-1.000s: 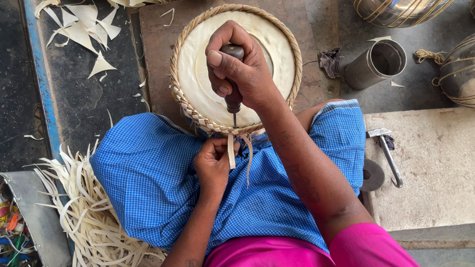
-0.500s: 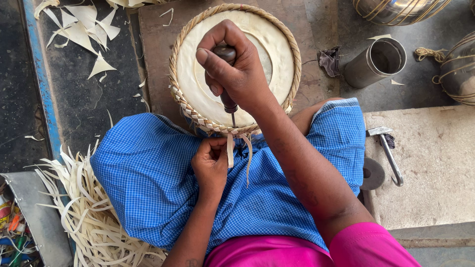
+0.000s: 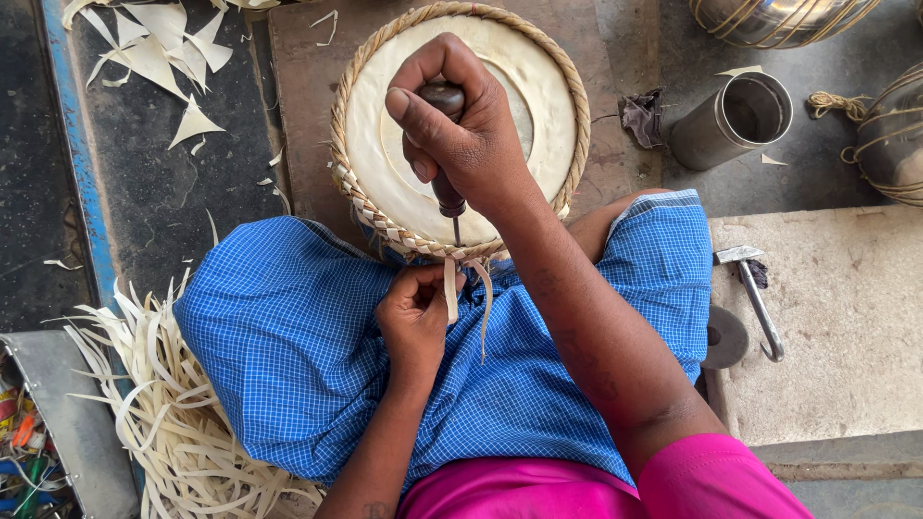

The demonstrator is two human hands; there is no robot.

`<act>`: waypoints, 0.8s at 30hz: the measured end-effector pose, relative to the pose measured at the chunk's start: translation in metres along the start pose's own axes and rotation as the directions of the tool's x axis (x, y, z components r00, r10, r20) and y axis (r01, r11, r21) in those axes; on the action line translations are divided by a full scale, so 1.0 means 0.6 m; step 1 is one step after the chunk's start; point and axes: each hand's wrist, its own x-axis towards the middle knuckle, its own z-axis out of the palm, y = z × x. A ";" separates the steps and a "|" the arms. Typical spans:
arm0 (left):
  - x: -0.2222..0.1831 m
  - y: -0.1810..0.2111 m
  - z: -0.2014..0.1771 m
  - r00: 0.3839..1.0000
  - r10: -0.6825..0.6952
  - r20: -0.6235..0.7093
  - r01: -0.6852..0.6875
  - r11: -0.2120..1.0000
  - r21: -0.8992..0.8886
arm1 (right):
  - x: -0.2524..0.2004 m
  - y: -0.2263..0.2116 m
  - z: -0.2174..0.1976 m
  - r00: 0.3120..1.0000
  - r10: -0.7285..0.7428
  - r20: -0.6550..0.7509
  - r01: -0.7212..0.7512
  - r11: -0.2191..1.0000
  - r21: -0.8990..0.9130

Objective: The person sits on the floor and uses a metal tool to thread leather straps through the braided rim of a drum head, pulling the straps tight to secure them.

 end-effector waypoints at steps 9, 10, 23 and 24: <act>0.004 -0.002 0.006 0.999 0.000 -0.047 0.001 1.000 0.010 | -0.002 0.001 0.000 1.000 -0.001 -0.011 0.001 1.000 -0.027; 0.004 -0.002 0.007 0.999 -0.025 -0.037 0.025 1.000 -0.002 | -0.002 0.001 0.000 1.000 0.004 -0.018 -0.004 1.000 -0.028; -0.004 -0.008 -0.001 1.000 -0.018 0.005 0.019 0.998 -0.057 | -0.005 0.007 -0.001 1.000 -0.008 -0.008 0.008 1.000 -0.028; -0.003 -0.008 0.001 1.000 0.005 -0.002 -0.005 0.999 -0.053 | -0.005 0.008 -0.002 1.000 -0.009 -0.004 0.009 1.000 -0.025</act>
